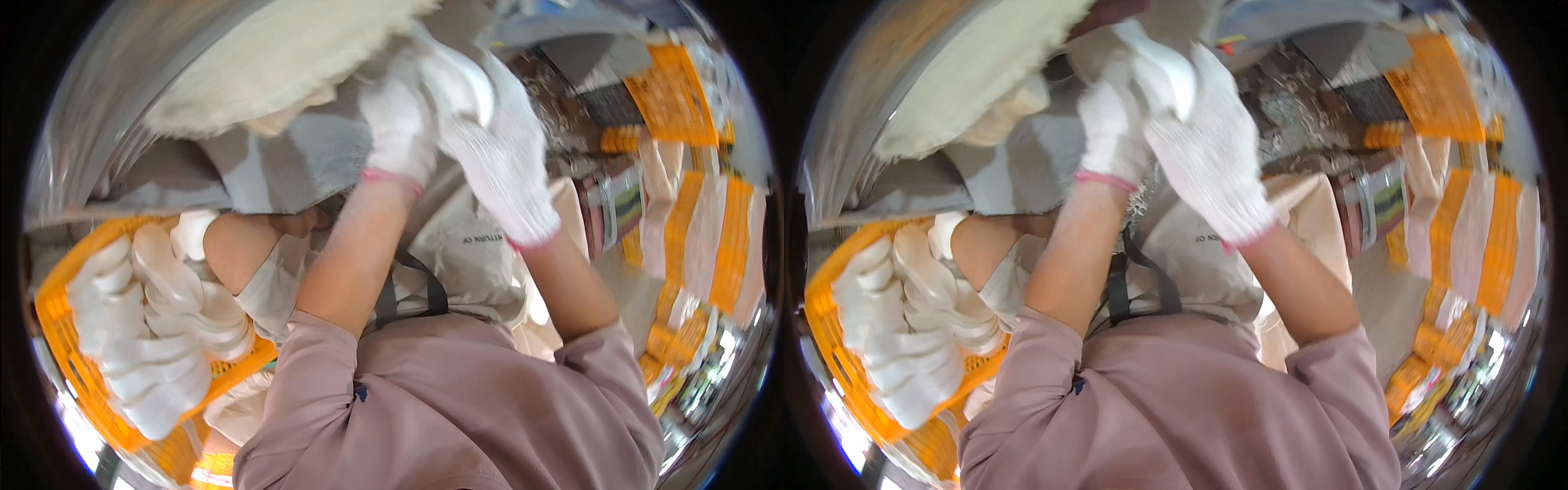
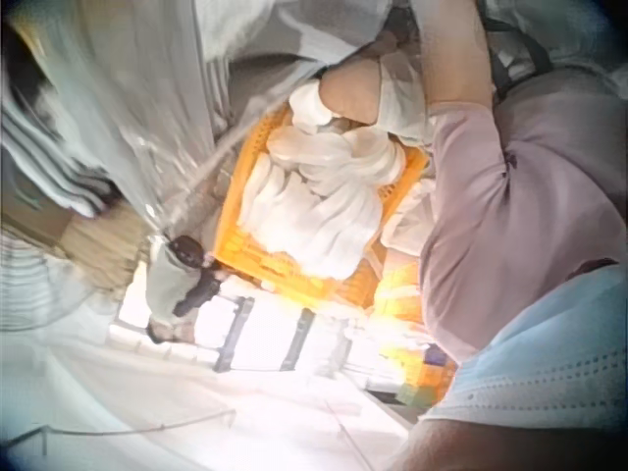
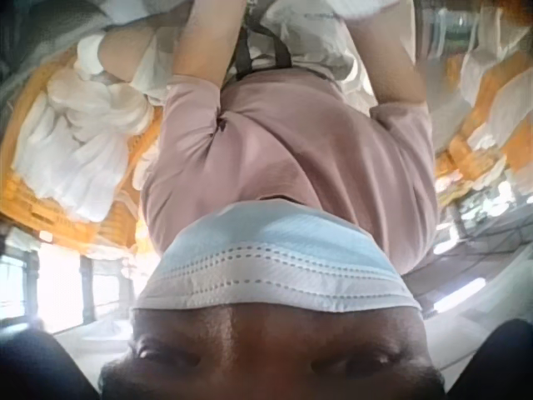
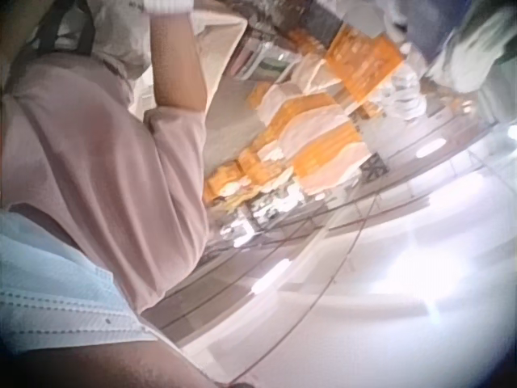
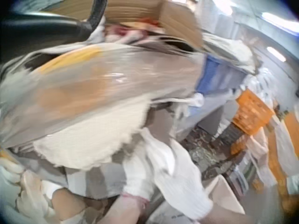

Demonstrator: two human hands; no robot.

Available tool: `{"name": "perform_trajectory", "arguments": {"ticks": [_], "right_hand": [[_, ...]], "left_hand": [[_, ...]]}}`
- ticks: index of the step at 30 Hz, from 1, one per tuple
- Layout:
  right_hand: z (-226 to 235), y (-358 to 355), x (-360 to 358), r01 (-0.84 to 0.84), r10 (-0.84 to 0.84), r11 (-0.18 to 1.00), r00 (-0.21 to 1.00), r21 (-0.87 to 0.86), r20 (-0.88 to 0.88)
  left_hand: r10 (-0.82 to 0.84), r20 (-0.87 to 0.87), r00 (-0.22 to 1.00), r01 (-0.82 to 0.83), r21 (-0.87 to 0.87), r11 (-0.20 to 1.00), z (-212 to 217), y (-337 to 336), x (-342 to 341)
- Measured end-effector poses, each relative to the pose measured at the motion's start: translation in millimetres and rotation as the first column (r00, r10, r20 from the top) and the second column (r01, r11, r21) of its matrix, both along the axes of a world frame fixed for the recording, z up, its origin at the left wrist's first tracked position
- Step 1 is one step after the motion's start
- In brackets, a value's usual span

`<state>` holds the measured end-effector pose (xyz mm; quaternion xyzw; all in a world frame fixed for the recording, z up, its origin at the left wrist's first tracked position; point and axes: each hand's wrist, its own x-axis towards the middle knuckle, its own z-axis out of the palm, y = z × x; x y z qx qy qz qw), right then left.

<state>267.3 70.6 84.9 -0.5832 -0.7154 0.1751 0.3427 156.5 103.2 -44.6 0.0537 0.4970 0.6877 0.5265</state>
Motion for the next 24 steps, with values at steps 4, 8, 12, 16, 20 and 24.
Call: {"name": "perform_trajectory", "arguments": {"ticks": [4,8,12,16,20,24], "right_hand": [[-14,37,-15,-0.027,0.027,1.0,0.999,0.011,-0.045],[-32,78,-36,-0.096,0.059,0.972,0.984,-0.216,-0.17],[-34,86,-43,-0.162,0.163,0.98,0.987,-0.116,-0.005],[-7,51,-25,-0.226,0.204,0.948,0.972,-0.225,-0.114],[20,-12,11,-0.474,0.347,0.873,0.768,0.114,0.538],[5,-11,20,-0.704,0.422,0.703,0.53,0.103,0.736]], "left_hand": [[-0.309,-0.813,-0.495,0.271,-0.481,0.834,-45,27,-85],[-0.726,-0.688,0.007,0.187,-0.712,0.677,-26,-24,-164],[-0.379,-0.662,0.647,0.404,-0.125,0.906,23,-99,-116],[-0.452,-0.332,0.828,0.407,-0.199,0.891,19,-62,-44],[-0.268,0.046,0.962,0.258,0.15,0.954,12,-17,-38],[-0.534,0.082,0.841,0.526,0.1,0.844,38,-54,-51]]}}
